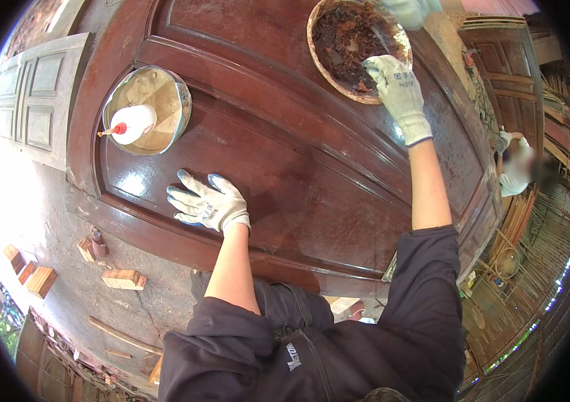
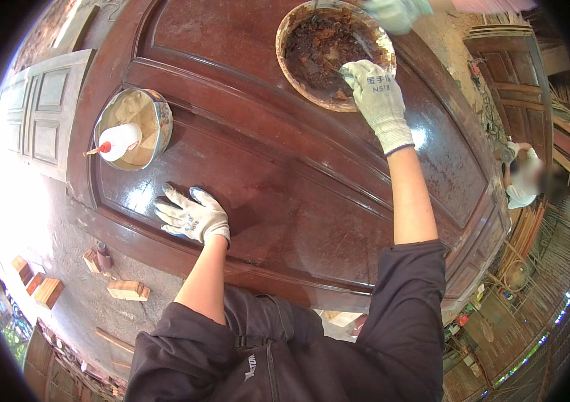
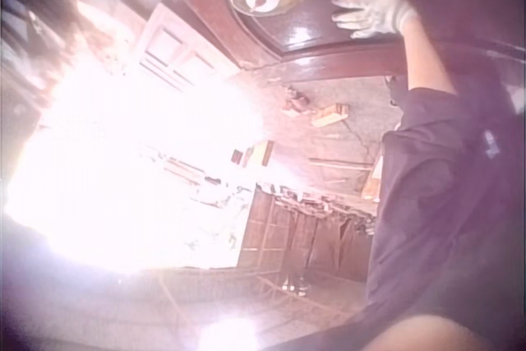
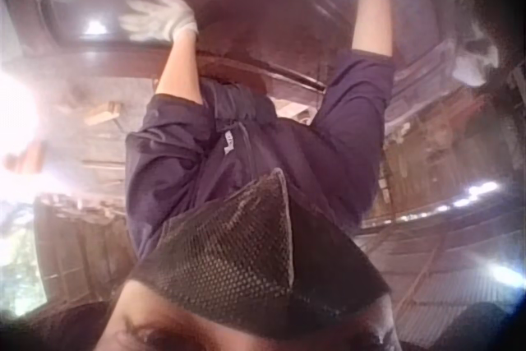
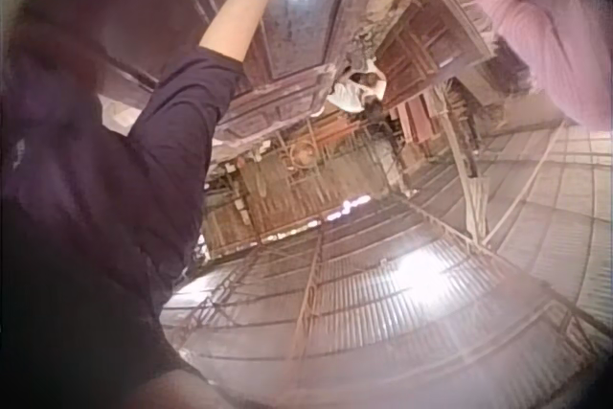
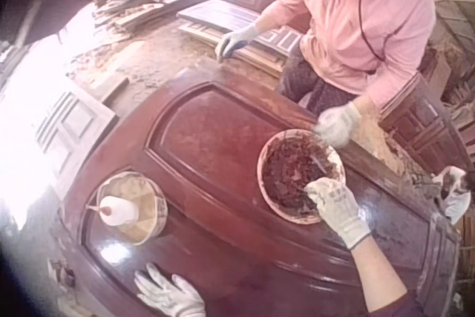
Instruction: The person applies a wood filler paste to a large wooden door using a putty knife, smoothing it into the surface. They also use a small bottle to apply a liquid to the treated area. Another person is visible working on the same door in the background.
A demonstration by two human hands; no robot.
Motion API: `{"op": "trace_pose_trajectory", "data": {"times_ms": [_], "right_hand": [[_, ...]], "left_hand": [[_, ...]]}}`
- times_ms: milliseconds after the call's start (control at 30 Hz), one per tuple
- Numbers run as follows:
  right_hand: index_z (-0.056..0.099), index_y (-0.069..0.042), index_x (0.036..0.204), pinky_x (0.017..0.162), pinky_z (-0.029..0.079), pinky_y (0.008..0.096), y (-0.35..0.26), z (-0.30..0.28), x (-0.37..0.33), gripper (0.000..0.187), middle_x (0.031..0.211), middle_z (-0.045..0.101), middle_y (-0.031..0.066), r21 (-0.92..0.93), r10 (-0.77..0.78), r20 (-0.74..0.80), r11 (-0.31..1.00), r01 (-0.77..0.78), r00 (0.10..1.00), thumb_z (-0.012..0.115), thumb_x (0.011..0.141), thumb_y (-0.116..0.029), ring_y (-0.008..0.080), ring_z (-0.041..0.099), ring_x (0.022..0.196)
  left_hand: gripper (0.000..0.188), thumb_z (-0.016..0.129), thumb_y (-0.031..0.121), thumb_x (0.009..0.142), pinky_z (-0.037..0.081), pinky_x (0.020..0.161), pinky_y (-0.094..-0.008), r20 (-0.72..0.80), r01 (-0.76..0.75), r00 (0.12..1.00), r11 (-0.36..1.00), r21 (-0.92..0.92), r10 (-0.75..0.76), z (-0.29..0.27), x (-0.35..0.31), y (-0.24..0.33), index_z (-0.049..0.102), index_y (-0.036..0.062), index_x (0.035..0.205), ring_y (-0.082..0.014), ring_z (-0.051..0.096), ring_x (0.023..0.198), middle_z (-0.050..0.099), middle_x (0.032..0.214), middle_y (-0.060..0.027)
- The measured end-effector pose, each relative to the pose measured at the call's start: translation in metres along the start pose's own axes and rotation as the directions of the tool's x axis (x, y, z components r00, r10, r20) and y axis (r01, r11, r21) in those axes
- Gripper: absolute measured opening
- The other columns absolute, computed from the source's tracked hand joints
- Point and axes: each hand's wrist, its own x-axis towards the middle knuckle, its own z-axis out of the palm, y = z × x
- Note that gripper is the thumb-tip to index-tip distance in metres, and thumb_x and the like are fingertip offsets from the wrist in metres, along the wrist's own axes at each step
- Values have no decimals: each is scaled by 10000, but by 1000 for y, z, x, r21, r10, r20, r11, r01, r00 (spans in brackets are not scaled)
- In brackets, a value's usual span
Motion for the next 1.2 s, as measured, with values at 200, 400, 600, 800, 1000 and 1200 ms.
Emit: {"op": "trace_pose_trajectory", "data": {"times_ms": [200, 400, 600, 800, 1000, 1200], "right_hand": [[668, -151, 1093, 862, 539, 400, -3, 1, -1, 181, 1086, 668, 48, 24, 6, 15, 1000, -7, 1000, 607, 935, -215, 269, 648, 1032], [652, -129, 1078, 776, 563, 391, -17, 5, -6, 181, 1052, 668, 75, 22, 120, 22, 993, -120, 993, 615, 933, -231, 281, 683, 931], [574, -71, 996, 685, 571, 437, -64, 25, -9, 120, 945, 632, 153, -83, 248, -86, 963, -255, 965, 560, 928, -169, 327, 687, 812], [641, -29, 875, 708, 585, 450, -113, 3, 30, 119, 895, 667, 200, -59, 358, 62, 933, -355, 932, 553, 873, -110, 342, 714, 796], [696, -111, 988, 805, 549, 443, -20, -25, 14, 227, 919, 730, 122, 240, 468, 41, 853, -463, 883, 538, 975, -273, 292, 711, 860], [670, -102, 1061, 833, 523, 452, 3, 11, 33, 227, 1016, 708, 150, 116, 291, -143, 954, -276, 946, 575, 956, -279, 331, 680, 960]], "left_hand": [[684, 451, 438, 974, 149, 1173, -613, -2, 3, 1000, 1000, -9, -3, 1, 0, 1, 256, 160, 1567, -414, 179, 1485, 196, 1590, -285], [688, 448, 447, 979, 156, 1172, -612, -15, -8, 1000, 1000, 15, 8, 3, -1, -2, 253, 153, 1570, -414, 185, 1484, 193, 1592, -282], [672, 447, 446, 988, 184, 1161, -617, -58, -44, 997, 999, 1, 44, 3, -2, -1, 271, 149, 1564, -420, 213, 1471, 226, 1584, -273], [654, 432, 441, 995, 193, 1156, -621, -61, -13, 998, 1000, 21, 14, 7, -1, -3, 270, 164, 1565, -429, 226, 1466, 247, 1585, -252], [686, 458, 446, 976, 181, 1157, -626, -76, -20, 997, 1000, -11, 19, 5, -2, -2, 260, 170, 1572, -418, 205, 1477, 233, 1586, -263], [696, 482, 430, 970, 164, 1157, -638, -65, -33, 997, 999, -43, 30, 6, -2, -4, 256, 166, 1573, -420, 196, 1479, 211, 1588, -276]]}}
